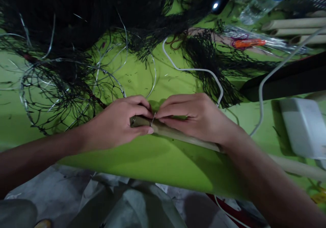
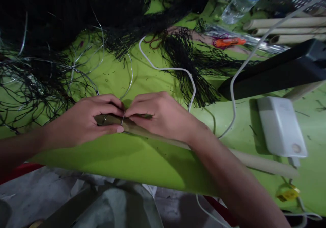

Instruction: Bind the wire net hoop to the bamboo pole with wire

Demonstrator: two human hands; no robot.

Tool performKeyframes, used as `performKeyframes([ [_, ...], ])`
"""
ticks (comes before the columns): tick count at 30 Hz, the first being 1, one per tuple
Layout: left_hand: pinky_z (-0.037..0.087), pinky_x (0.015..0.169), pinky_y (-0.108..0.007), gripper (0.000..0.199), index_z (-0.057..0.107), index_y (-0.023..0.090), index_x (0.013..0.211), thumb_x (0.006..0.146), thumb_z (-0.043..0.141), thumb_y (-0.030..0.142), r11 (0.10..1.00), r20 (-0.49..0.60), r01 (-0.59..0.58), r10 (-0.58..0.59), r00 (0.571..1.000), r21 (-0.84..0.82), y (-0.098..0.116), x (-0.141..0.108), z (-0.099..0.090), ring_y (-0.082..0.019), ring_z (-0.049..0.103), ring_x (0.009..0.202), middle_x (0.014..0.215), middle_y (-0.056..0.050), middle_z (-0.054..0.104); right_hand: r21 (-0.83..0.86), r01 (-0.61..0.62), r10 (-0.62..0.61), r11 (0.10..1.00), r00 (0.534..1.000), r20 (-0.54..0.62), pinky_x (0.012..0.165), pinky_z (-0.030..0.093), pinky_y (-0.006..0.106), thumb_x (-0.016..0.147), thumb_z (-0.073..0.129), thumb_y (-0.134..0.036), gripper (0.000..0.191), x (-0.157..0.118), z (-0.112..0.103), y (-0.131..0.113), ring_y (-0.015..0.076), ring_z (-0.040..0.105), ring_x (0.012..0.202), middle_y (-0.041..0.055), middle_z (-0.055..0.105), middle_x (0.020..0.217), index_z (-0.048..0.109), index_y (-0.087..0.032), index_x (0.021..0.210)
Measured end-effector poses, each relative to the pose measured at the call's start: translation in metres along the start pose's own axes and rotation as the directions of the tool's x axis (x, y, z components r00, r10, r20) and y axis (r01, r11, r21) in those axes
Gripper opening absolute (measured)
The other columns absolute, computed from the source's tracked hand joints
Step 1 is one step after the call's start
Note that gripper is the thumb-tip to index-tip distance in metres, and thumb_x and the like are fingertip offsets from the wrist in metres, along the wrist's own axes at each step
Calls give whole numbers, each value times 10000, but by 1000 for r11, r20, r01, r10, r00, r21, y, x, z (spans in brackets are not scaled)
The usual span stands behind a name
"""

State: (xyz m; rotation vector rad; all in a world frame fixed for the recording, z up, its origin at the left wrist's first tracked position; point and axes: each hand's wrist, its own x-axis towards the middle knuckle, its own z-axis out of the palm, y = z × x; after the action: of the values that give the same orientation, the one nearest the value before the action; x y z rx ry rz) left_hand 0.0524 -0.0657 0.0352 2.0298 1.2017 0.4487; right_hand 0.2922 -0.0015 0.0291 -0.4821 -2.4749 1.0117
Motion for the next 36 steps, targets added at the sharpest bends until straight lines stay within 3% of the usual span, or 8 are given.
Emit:
performKeyframes([
  [4,531,901,-297,185,785,180,1055,913,739,290,1000,23,8,-7,1000,-23,0,2,-1,-187,690,1017,1131,-45,718,-315,226,-225,922,973,40,721,462,249,1022,584,-214,159,1,-3,-1,105,651,858,34,711,1034,723,-164,1080],
  [8,532,882,-290,113,794,184,993,907,735,229,993,63,-14,21,998,-119,0,6,-4,-178,683,998,1086,-35,711,-568,307,-287,764,949,128,733,441,273,1057,486,-211,212,9,-7,-7,132,582,831,60,664,976,684,-136,1058],
  [10,531,911,-294,102,801,184,982,915,725,197,985,82,-14,29,996,-175,1,7,-5,-178,676,1037,1099,-35,706,-558,324,-278,764,946,167,770,461,274,1062,488,-235,217,14,-11,-7,138,585,876,66,663,1023,681,-140,1080],
  [14,541,927,-297,113,815,211,992,930,723,197,972,83,-16,37,996,-234,-2,6,-4,-173,677,1077,1160,-28,712,-380,394,-319,837,916,244,843,485,288,1047,539,-260,200,22,-23,0,138,604,976,71,678,1174,695,-145,1095],
  [20,547,925,-299,103,814,225,1000,911,764,237,968,60,-5,21,998,-253,-7,5,-2,-166,688,1040,1136,-24,720,-227,424,-374,877,898,233,829,463,280,1003,626,-226,132,29,-29,17,115,632,962,37,718,1125,720,-166,1075],
  [29,504,892,-312,221,775,205,1031,867,798,352,985,57,118,-111,992,-123,-4,5,-1,-169,682,983,1104,4,706,-201,357,-299,912,915,272,799,462,260,1024,593,-238,153,28,-14,24,108,629,919,33,713,1024,715,-153,1056],
  [36,494,844,-337,254,737,200,996,858,779,410,985,50,151,-147,988,-79,-3,6,-2,-203,674,977,1080,-14,708,-249,395,-332,884,907,259,819,487,279,1027,580,-237,167,26,-10,26,123,632,912,40,715,1014,713,-140,1054],
])
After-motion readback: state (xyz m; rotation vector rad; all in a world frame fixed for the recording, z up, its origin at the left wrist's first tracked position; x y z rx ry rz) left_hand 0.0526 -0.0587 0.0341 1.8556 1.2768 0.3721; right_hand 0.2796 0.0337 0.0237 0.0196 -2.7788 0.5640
